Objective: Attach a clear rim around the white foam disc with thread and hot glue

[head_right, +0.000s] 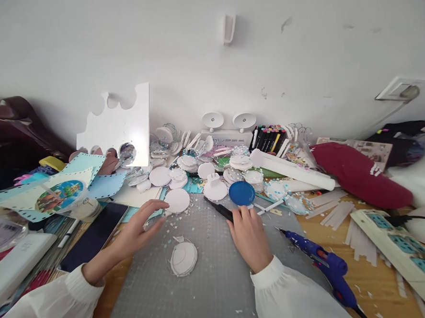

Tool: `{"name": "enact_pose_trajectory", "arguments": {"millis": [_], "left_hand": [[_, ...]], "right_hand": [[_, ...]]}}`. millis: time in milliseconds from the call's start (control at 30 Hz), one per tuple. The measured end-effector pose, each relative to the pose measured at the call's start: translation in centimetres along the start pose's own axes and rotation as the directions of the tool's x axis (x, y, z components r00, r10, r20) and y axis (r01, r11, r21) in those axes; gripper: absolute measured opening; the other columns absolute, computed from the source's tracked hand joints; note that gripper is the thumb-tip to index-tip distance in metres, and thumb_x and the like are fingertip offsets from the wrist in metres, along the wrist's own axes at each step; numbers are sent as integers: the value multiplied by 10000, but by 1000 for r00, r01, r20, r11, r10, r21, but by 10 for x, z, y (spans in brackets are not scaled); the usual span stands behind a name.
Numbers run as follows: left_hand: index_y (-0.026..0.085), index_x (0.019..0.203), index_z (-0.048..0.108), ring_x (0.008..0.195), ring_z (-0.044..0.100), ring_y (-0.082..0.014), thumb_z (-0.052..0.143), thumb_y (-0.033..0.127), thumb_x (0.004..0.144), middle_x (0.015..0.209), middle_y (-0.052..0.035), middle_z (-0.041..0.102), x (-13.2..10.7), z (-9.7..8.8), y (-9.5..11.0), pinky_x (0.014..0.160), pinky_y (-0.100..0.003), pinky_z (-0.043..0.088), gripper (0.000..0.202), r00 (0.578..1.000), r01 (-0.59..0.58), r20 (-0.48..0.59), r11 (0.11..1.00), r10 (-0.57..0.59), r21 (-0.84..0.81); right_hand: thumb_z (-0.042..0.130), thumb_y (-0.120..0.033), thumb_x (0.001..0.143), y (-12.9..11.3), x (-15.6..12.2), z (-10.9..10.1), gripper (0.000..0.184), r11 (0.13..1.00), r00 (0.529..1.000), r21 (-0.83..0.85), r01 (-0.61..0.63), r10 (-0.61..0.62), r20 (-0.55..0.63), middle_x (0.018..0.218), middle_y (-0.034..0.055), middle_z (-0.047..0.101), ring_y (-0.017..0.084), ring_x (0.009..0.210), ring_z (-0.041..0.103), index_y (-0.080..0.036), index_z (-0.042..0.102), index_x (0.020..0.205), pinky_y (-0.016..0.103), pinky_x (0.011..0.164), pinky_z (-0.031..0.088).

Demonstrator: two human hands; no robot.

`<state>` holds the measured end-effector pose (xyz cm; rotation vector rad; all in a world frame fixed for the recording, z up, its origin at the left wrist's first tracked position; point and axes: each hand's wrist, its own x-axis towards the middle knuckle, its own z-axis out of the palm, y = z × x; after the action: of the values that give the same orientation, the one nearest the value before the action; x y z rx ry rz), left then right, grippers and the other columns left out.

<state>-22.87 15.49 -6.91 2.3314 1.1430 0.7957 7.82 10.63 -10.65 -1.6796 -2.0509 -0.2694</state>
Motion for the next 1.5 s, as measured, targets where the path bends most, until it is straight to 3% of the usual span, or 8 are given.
{"name": "enact_pose_trajectory", "arguments": {"millis": [233,400,667,800,933,1200,1400,1500], "left_hand": [[233,1173,519,1144,568,-225,455,289,965,1184,-89,598,-14,-10,-4,972,-365,483,225,1000,22,-2,992,-22,121],[179,1206,477,1162,546,-288,541,373,910,1202,-142,584,6,7,-22,975,-437,472,359,996,82,-49,963,-72,255],[155,1224,501,1155,540,-403,709,530,725,1208,-185,612,46,32,-20,955,-546,428,657,998,69,-28,906,-63,417],[166,1258,473,1175,537,-376,672,488,768,1251,-176,602,55,18,-19,978,-504,414,619,998,60,-60,887,-36,459],[143,1291,447,1169,537,-417,626,516,796,1238,-216,601,58,-6,-33,953,-544,415,645,987,144,-137,857,-87,495],[134,1250,517,1242,511,-440,650,513,773,1296,-219,601,42,-26,-56,994,-566,409,624,992,129,-67,849,-111,512],[141,1332,454,1366,402,-405,667,524,768,1430,-210,503,35,-25,-55,1091,-567,332,715,996,87,-60,866,-66,492],[159,1323,465,1381,392,-375,627,512,819,1479,-201,446,35,-24,-45,1107,-560,327,636,994,59,-111,903,-12,426]], "right_hand": [[317,-352,1023,5,-17,-25,310,999,998,20,-25,27,-63,858,127,666,272,760,658,-135,532,1082,350,625,491],[331,-359,1024,9,-43,-46,208,969,990,206,-138,140,3,714,31,650,210,609,666,-212,479,1029,284,529,503],[360,-57,877,19,-86,-38,600,998,998,52,-36,34,44,1363,212,499,294,1259,545,-125,218,1456,435,949,546],[370,108,714,23,-90,-44,906,996,983,-70,60,-47,178,1307,174,514,282,1250,523,-160,85,1532,420,1004,512],[402,139,622,24,-76,-42,987,976,972,-195,101,-54,230,1187,161,581,288,990,597,-153,159,1533,440,893,547],[456,-162,930,27,-28,-57,412,977,938,-150,151,-93,334,1240,173,587,299,1102,540,-91,543,1327,447,946,488],[445,-2,875,54,31,-80,315,955,907,-295,-3,127,402,1044,172,665,292,1040,602,-74,693,1055,429,936,476],[561,-170,940,61,64,-64,188,924,835,-373,-84,270,480,1081,118,664,238,1000,642,-120,656,1095,400,874,529]]}}
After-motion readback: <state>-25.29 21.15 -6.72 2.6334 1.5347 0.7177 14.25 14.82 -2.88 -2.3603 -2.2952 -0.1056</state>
